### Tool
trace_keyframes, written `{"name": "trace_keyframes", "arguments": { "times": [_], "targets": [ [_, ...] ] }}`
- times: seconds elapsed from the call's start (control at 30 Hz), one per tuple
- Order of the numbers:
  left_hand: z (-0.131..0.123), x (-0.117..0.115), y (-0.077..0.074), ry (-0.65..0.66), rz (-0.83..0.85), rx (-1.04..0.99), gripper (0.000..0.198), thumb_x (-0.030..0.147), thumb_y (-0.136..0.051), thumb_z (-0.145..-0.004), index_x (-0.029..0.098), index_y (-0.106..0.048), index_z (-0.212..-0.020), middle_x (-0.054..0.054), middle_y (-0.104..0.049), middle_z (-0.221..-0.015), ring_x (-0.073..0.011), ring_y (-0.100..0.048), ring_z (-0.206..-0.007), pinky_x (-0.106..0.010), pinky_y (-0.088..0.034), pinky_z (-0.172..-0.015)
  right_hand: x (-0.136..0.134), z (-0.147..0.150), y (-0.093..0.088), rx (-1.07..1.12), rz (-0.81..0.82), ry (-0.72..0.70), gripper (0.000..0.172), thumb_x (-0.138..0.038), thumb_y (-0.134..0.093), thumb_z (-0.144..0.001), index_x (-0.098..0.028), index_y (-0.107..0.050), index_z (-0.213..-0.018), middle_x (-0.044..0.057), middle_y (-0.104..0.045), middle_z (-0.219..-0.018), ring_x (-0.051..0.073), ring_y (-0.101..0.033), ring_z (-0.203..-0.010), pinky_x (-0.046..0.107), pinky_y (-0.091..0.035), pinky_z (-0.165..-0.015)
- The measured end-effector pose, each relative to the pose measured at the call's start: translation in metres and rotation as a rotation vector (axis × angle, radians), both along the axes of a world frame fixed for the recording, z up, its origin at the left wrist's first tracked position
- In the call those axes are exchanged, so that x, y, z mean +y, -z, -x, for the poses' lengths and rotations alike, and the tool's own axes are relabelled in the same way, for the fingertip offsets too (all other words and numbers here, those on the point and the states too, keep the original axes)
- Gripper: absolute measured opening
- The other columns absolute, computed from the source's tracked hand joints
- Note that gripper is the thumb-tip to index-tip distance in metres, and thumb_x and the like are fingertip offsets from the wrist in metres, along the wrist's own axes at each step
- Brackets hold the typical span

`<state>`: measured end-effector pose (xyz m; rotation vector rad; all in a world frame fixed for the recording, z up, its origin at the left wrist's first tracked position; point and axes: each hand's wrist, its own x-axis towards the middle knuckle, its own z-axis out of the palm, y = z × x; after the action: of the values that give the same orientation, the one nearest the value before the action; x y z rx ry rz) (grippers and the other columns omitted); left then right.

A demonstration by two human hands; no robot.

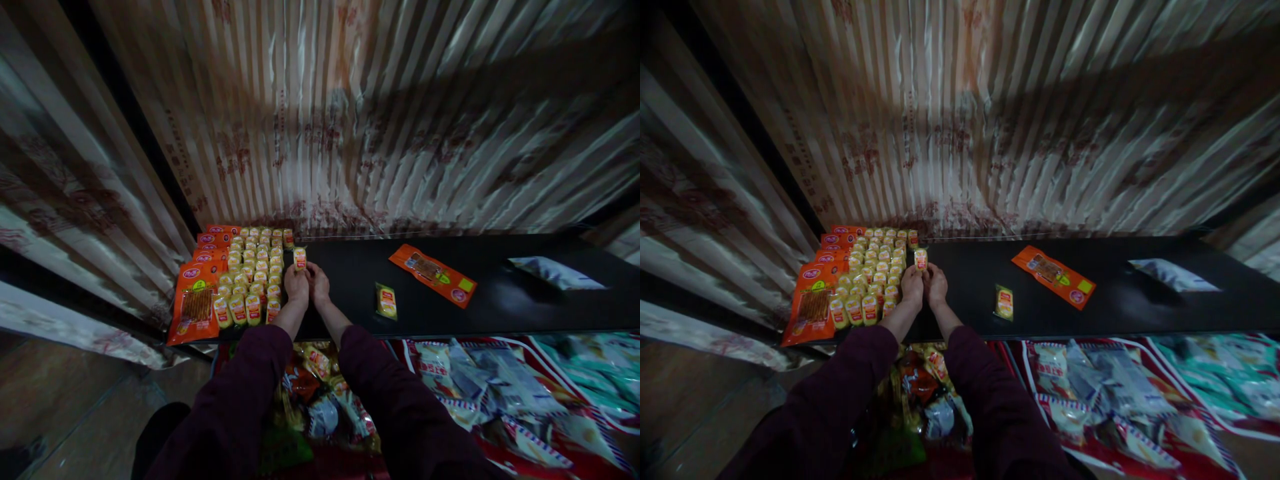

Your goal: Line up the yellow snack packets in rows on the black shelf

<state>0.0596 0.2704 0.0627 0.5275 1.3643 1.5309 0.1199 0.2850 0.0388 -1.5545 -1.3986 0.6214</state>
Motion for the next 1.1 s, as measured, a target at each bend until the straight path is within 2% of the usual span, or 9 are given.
{"name": "trace_keyframes", "arguments": {
  "times": [0.3, 0.43, 0.57, 0.87, 1.1],
  "targets": [
    [0.001, 0.01, -0.002, 0.005, 0.056, 0.18, 0.018, 0.015, -0.057, -0.074, 0.019, -0.064, -0.09, -0.009, -0.066, -0.098, -0.0207, -0.059, -0.101, -0.028, -0.044, -0.085, 0.012, 0.002, 0.0, -0.015, 0.045, 0.001, 0.028, -0.025, -0.051, -0.076, -0.021, -0.067, -0.099, 0.005, -0.069, -0.097, 0.019, -0.061, -0.087, 0.034, -0.048, -0.083],
    [0.002, 0.014, -0.008, 0.086, 0.126, 0.379, 0.026, 0.017, -0.049, -0.078, 0.018, -0.062, -0.1, -0.008, -0.066, -0.104, -0.0189, -0.06, -0.099, -0.028, -0.046, -0.085, 0.016, 0.004, -0.003, -0.067, 0.083, 0.012, 0.031, -0.024, -0.05, -0.077, -0.02, -0.066, -0.103, 0.005, -0.068, -0.098, 0.019, -0.061, -0.088, 0.032, -0.047, -0.083],
    [0.004, 0.02, -0.011, 0.148, 0.172, 0.491, 0.03, 0.019, -0.045, -0.08, 0.016, -0.061, -0.105, -0.009, -0.066, -0.106, -0.0177, -0.061, -0.096, -0.026, -0.047, -0.082, 0.021, 0.006, -0.004, -0.094, 0.102, 0.017, 0.03, -0.022, -0.051, -0.078, -0.02, -0.066, -0.104, 0.005, -0.068, -0.1, 0.018, -0.06, -0.092, 0.029, -0.046, -0.085],
    [0.007, 0.044, -0.014, 0.166, 0.204, 0.614, 0.026, 0.017, -0.043, -0.082, 0.017, -0.062, -0.099, -0.009, -0.068, -0.093, -0.0185, -0.063, -0.092, -0.027, -0.048, -0.08, 0.037, 0.009, -0.011, -0.131, 0.146, -0.02, 0.029, -0.023, -0.05, -0.081, -0.022, -0.066, -0.106, 0.005, -0.069, -0.102, 0.018, -0.062, -0.092, 0.028, -0.047, -0.082],
    [0.007, 0.057, -0.012, 0.166, 0.197, 0.64, 0.026, 0.019, -0.041, -0.084, 0.017, -0.063, -0.098, -0.009, -0.068, -0.087, -0.0195, -0.063, -0.093, -0.027, -0.048, -0.08, 0.049, 0.011, -0.007, -0.163, 0.163, -0.031, 0.031, -0.022, -0.05, -0.082, -0.023, -0.064, -0.11, 0.005, -0.069, -0.106, 0.018, -0.062, -0.094, 0.027, -0.047, -0.081]
  ]
}}
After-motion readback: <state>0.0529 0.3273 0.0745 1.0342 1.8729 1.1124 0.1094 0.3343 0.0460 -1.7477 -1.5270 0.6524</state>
